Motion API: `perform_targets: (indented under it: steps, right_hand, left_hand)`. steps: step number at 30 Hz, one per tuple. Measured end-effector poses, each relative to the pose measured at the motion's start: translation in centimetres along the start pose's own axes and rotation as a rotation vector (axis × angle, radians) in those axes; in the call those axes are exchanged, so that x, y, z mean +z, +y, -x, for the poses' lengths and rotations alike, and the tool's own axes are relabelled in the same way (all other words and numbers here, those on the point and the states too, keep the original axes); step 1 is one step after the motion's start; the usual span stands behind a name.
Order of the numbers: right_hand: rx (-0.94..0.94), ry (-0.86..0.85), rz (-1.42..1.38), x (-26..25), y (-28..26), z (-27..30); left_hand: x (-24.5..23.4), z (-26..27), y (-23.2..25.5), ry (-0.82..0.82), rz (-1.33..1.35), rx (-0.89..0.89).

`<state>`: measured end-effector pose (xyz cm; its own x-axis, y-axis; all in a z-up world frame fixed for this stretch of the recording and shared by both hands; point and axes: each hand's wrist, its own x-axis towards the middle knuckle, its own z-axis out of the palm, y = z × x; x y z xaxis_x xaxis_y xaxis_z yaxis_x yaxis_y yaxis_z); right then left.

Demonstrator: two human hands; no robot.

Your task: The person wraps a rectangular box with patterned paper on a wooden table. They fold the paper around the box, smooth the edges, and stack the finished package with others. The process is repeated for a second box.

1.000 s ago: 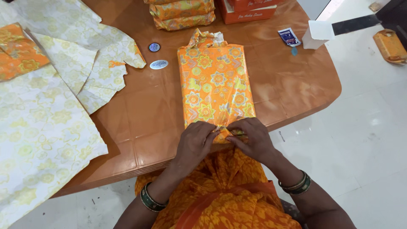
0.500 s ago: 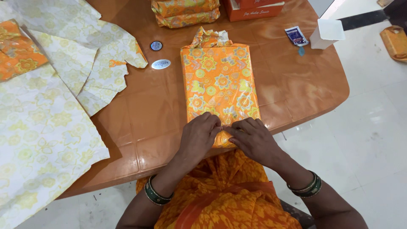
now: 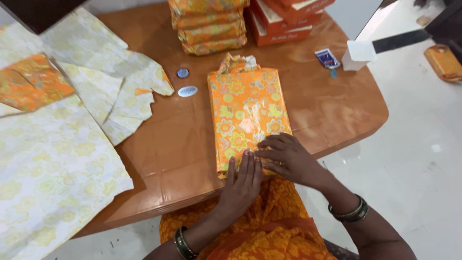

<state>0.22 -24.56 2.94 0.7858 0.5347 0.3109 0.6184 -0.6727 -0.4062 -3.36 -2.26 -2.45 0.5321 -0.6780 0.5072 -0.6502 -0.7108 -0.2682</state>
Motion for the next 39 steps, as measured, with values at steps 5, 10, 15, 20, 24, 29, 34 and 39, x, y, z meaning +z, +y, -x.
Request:
perform_targets:
  steps: [5, 10, 15, 20, 24, 29, 34, 39]
  right_hand:
    - [0.175, 0.177, -0.042, -0.8, 6.7, -5.1]
    - [0.388, 0.275, 0.093, -0.7, 12.0, -10.5]
    - [0.383, 0.202, 0.008, -0.9, 11.0, -9.3]
    - [0.574, 0.231, 0.054, -2.4, 10.7, -9.0]
    - [0.679, 0.177, 0.030, -1.4, 9.6, -7.8]
    - [0.558, 0.284, 0.061, 0.8, 5.5, -5.6]
    - [0.495, 0.240, 0.053, 1.4, 3.0, -1.1]
    - [0.430, 0.409, 0.075, -1.0, 9.1, 3.0]
  left_hand:
    - [1.3, -0.6, 0.0, 0.081, -0.097, 0.002]
    - [3.5, 0.6, -2.2, 0.116, 0.023, 0.038]
    - [3.1, 4.1, -9.4, 0.054, 0.258, -0.057]
    - [-1.5, 6.8, -18.6, -0.033, 0.234, -0.161]
    - [-4.4, 5.3, -19.0, -0.371, 0.196, -0.341]
    - [-4.6, 3.0, -14.4, -0.517, 0.251, -0.611]
    - [-3.7, 1.9, -11.4, -0.294, -0.145, -0.698]
    - [-2.9, 2.9, -12.2, -0.364, -0.151, -0.678]
